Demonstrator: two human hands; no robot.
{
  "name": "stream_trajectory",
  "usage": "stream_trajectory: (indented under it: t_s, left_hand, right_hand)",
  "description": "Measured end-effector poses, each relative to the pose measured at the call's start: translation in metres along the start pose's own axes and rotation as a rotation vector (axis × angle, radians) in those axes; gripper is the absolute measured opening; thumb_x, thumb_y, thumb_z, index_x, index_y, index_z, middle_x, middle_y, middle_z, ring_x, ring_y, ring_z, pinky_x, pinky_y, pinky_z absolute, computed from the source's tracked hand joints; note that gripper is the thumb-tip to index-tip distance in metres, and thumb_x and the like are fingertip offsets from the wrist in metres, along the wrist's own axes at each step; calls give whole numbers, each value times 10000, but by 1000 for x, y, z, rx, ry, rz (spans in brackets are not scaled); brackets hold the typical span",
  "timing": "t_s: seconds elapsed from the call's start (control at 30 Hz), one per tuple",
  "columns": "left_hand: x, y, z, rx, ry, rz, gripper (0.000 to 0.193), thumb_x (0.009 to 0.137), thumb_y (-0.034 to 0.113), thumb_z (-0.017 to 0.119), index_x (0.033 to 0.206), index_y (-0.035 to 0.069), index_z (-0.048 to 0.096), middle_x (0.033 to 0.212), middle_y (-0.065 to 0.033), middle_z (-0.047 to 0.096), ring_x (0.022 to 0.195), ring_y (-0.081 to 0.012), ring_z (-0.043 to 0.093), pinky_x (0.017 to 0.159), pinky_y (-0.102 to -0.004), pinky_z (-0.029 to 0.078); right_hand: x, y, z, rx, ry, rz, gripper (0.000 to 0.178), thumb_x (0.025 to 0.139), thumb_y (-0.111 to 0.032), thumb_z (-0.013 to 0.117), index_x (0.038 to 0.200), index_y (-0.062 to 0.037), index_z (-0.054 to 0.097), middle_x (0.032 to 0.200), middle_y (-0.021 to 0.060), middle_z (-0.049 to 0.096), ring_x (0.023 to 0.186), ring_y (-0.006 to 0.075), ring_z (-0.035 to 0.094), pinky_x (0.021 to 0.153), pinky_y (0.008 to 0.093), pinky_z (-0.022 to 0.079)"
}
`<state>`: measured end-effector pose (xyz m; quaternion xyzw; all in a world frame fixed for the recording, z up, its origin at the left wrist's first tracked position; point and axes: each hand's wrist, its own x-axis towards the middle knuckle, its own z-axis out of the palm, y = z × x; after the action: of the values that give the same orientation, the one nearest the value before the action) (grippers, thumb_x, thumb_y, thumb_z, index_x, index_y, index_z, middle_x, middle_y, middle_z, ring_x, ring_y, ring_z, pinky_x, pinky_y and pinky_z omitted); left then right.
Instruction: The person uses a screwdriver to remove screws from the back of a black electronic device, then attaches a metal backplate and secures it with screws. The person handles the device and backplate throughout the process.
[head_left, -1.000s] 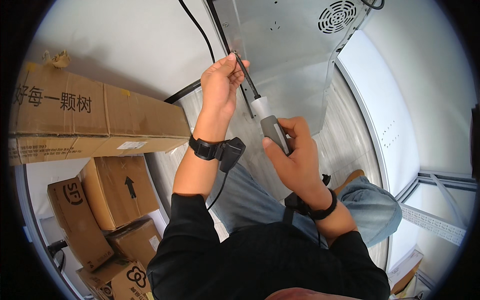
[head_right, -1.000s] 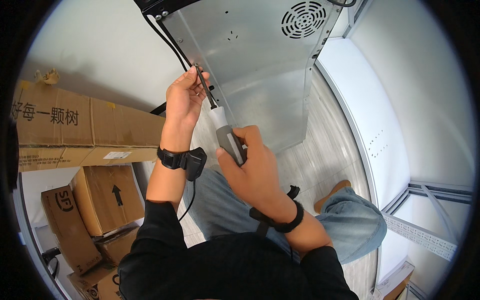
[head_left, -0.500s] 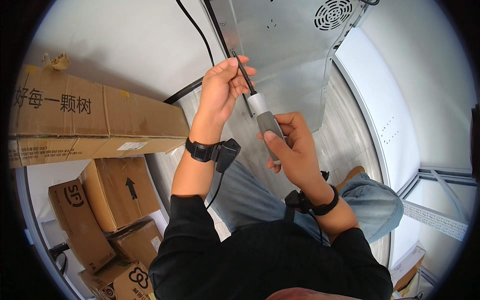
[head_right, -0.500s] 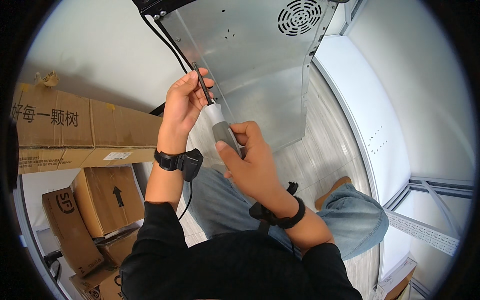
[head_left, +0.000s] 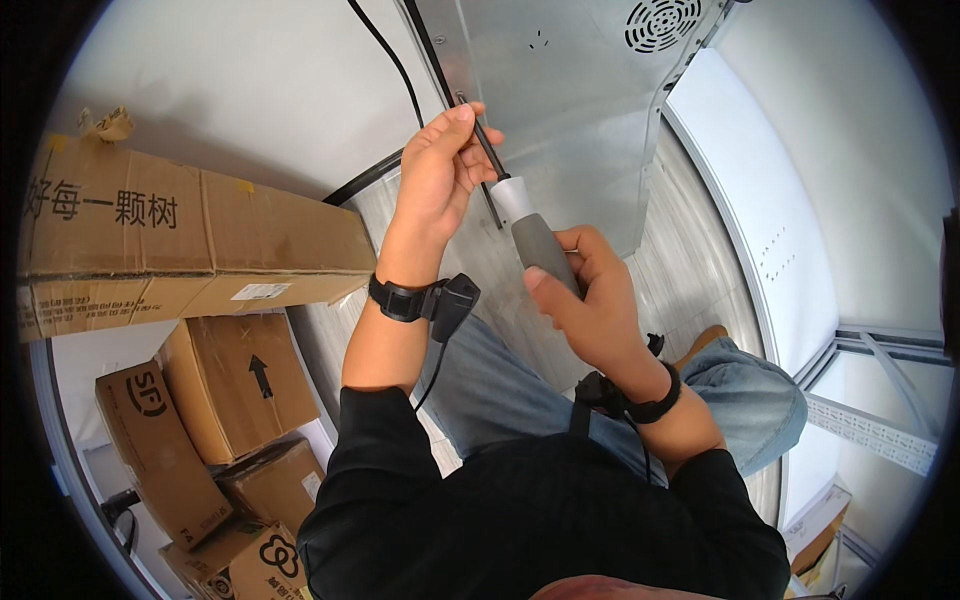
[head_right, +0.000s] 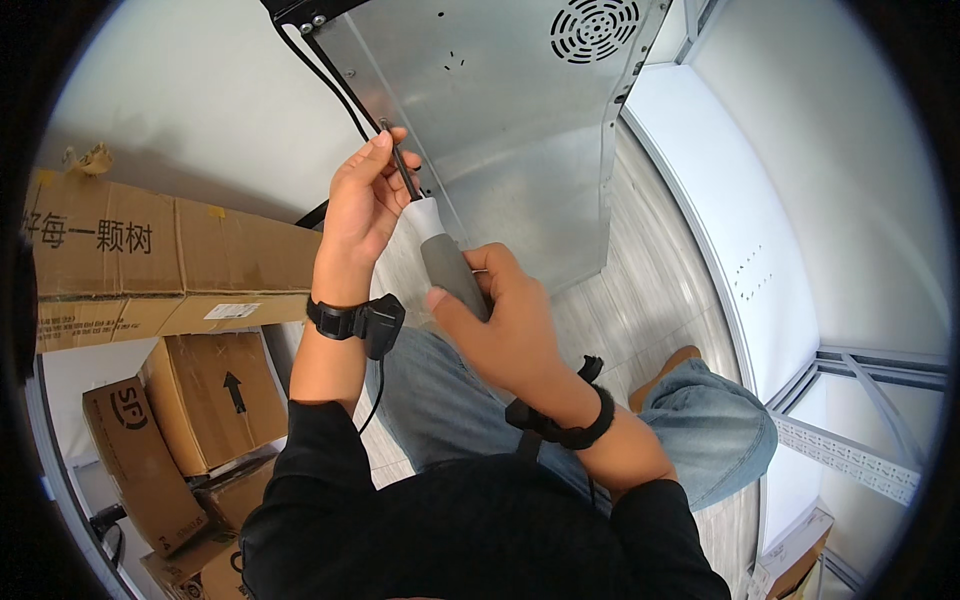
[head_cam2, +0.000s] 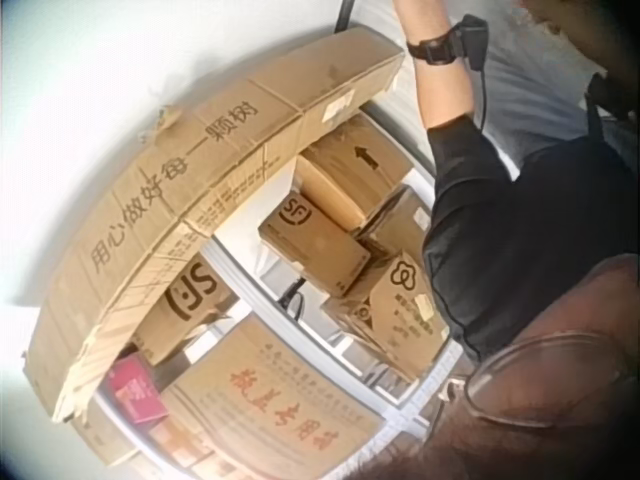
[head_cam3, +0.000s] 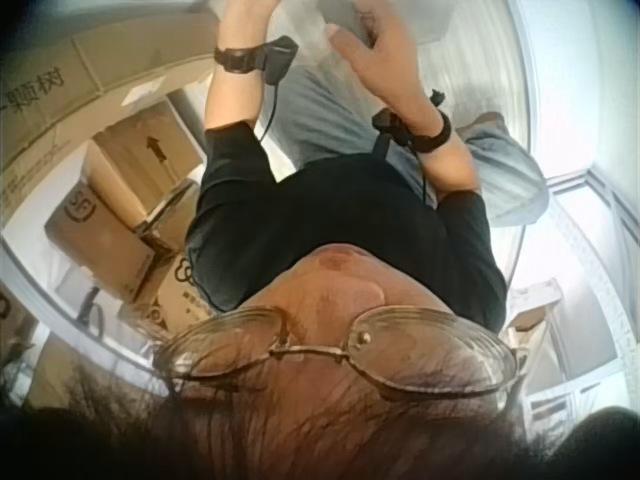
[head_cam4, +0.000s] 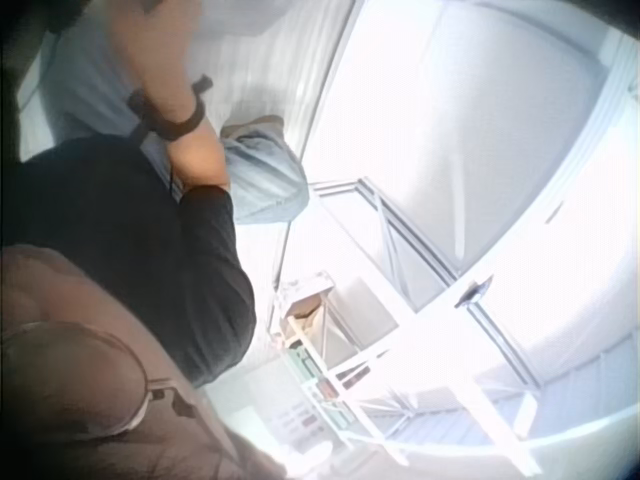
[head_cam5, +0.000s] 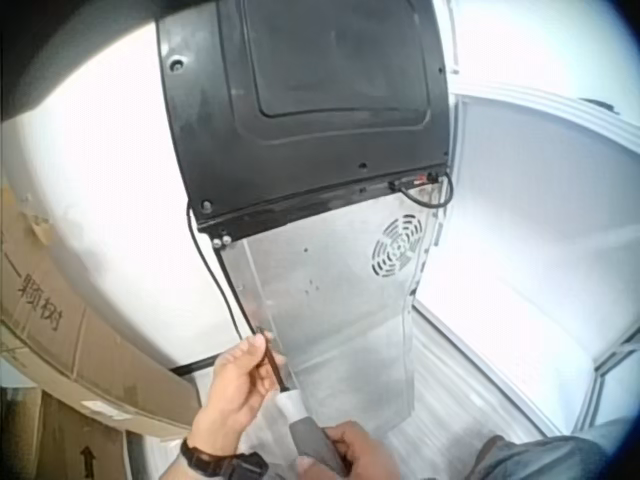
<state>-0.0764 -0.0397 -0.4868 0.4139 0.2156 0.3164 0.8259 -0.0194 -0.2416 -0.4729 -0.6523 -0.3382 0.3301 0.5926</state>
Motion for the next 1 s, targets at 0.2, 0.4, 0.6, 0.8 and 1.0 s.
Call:
stream_trajectory:
  t_s: [0.2,0.4,0.6,0.8,1.0]
  left_hand:
    - [-4,-1,0,-41,-118,-29,244,1008,184,445,996,-12,590,806,-124,680,618,-178,622,611,-258,505]
    - [3,-3,-4,6,-101,-24,183,977,202,533,909,42,588,738,-98,671,604,-142,620,608,-243,510]
    - [7,-6,-8,-50,-123,-41,188,974,214,545,924,40,592,758,-97,675,608,-137,617,617,-242,508]
    - [-8,2,8,-75,-153,-42,224,988,209,503,991,5,594,819,-93,675,664,-185,639,666,-274,534]
    - [5,-5,-9,-52,-182,-2,160,967,179,540,935,34,599,751,-71,668,626,-137,630,651,-267,538]
  right_hand:
    - [2,-19,-8,231,-160,321,261,932,-232,572,948,27,593,710,36,587,530,60,500,490,233,397]
    - [-3,-1,-2,-79,-71,-12,353,906,-253,637,1129,-8,515,776,48,616,666,105,581,550,244,459]
    - [-3,-1,3,-250,50,-174,413,896,-222,649,1193,3,471,770,62,618,638,137,578,562,275,463]
    - [9,-9,-4,290,-232,297,488,986,-440,400,1047,-10,624,602,18,527,447,82,445,415,225,323]
    - [8,-16,-8,281,-214,323,402,984,-367,455,1107,-4,578,620,7,531,492,78,472,450,221,367]
